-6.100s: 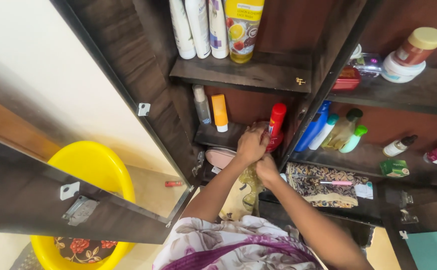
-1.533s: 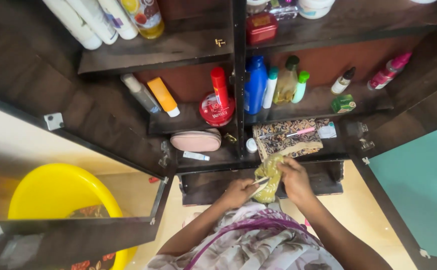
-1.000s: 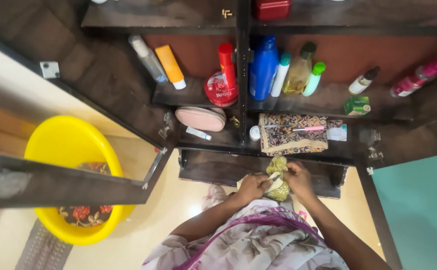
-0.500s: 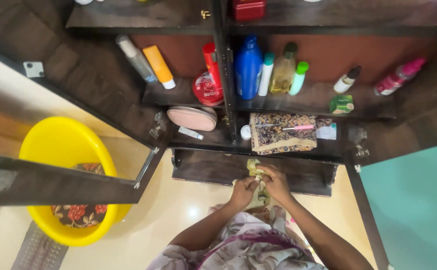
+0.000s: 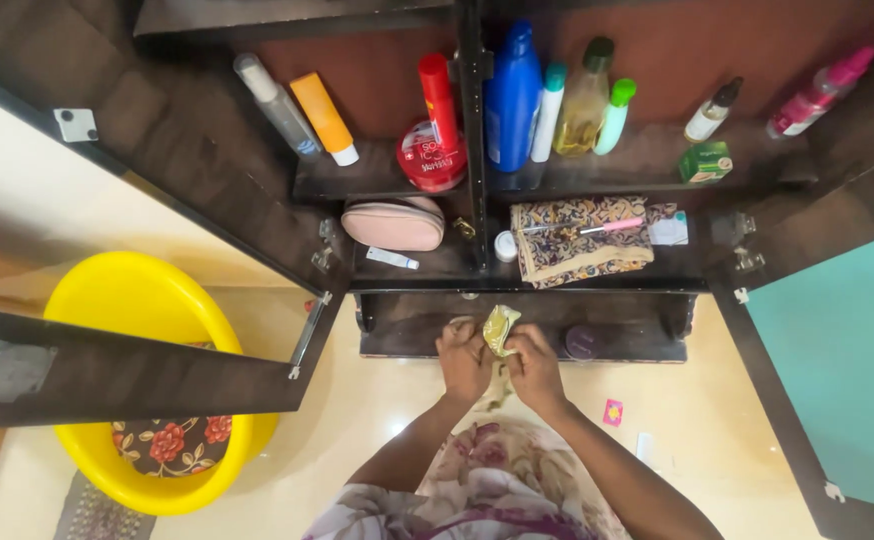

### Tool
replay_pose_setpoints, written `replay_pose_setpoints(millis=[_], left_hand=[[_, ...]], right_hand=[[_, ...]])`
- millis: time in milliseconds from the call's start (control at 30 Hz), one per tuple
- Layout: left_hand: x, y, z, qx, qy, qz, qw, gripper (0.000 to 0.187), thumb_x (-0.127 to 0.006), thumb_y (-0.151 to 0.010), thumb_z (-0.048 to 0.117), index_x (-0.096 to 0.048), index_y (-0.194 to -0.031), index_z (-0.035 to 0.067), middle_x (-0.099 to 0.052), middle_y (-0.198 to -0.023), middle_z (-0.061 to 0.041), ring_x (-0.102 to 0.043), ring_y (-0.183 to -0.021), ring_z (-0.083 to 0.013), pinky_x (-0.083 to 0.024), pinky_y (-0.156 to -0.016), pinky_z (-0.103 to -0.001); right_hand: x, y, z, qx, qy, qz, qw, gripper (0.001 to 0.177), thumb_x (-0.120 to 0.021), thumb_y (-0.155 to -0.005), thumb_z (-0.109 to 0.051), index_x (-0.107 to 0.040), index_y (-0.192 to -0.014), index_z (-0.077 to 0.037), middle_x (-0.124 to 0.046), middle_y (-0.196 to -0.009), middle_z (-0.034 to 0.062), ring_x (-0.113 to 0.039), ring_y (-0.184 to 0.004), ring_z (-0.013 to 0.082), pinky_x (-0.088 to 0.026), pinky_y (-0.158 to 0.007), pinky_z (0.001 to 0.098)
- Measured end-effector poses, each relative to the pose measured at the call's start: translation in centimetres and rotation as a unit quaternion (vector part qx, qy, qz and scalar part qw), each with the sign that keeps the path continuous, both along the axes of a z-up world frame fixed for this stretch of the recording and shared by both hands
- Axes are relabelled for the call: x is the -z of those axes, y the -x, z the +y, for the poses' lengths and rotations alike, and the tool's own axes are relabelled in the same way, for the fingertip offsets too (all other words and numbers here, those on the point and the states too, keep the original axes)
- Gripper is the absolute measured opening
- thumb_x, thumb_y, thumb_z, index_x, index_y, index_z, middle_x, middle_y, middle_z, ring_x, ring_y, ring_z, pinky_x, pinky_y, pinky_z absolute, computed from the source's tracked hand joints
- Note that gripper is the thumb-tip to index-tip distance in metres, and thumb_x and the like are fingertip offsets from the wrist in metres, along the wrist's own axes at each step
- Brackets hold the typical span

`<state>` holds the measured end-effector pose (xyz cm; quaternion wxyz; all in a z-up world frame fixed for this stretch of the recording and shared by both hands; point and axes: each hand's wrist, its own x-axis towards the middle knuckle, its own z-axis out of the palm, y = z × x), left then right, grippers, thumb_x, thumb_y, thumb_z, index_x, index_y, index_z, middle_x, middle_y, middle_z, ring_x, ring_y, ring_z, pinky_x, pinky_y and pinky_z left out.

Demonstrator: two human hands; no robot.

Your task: Clean and organize the cosmetic and toiletry shelf in a cupboard using a cloth and a spray cleaner.

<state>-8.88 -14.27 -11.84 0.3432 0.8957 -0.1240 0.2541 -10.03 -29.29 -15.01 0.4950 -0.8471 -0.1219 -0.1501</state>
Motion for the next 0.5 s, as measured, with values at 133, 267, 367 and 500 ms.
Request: replay_pose_setpoints(millis=[133,267,367,500], left_hand=[[7.9,-1.8,0.2,-0.016,0.052,0.060,0.997,0.030,-0.066,-0.073,0.002,-0.073,-0.103,0.004,-0.069,-0.105,-0.014,-0.065,-0.095,-0.0422,-0.050,-0.078,-0.050],[15.8,-3.1,-0.5,-0.011,0.130,0.086,0.988,0.031,-0.064,-0.078,-0.001,-0.069,-0.108,0.001,-0.067,-0.112,-0.018,-0.065,-0.105,-0.0435,-0.053,-0.089,-0.047],[20.0,-3.4,-0.9,0.012,0.138,0.106,0.985,0.038,-0.065,-0.076,0.000,-0.067,-0.114,-0.002,-0.065,-0.121,-0.019,-0.065,-0.107,-0.0429,-0.054,-0.091,-0.046],[23.9,-4.4,0.3,0.080,0.057,0.172,0.980,0.044,-0.064,-0.078,0.002,-0.064,-0.122,-0.002,-0.061,-0.140,-0.017,-0.065,-0.109,-0.0389,-0.053,-0.092,-0.045]], right_hand=[[2.1,-1.0,-0.7,-0.054,0.026,-0.006,0.998,0.014,-0.068,-0.088,-0.004,-0.064,-0.101,-0.002,-0.064,-0.113,0.0160,-0.069,-0.094,0.0355,-0.057,-0.075,0.0402],[5.3,-2.0,-0.9,-0.103,0.013,-0.005,0.995,0.026,-0.076,-0.088,-0.017,-0.066,-0.106,0.000,-0.064,-0.118,0.0170,-0.070,-0.098,0.0331,-0.060,-0.073,0.0377],[9.3,-2.0,-1.4,-0.097,0.007,0.032,0.995,0.023,-0.076,-0.090,-0.018,-0.069,-0.104,-0.002,-0.066,-0.117,0.0144,-0.072,-0.094,0.0295,-0.061,-0.069,0.0365],[15.8,-3.2,-3.1,-0.123,0.056,-0.004,0.991,0.020,-0.075,-0.091,-0.018,-0.068,-0.102,-0.003,-0.067,-0.117,0.0137,-0.071,-0.096,0.0312,-0.058,-0.074,0.0394]])
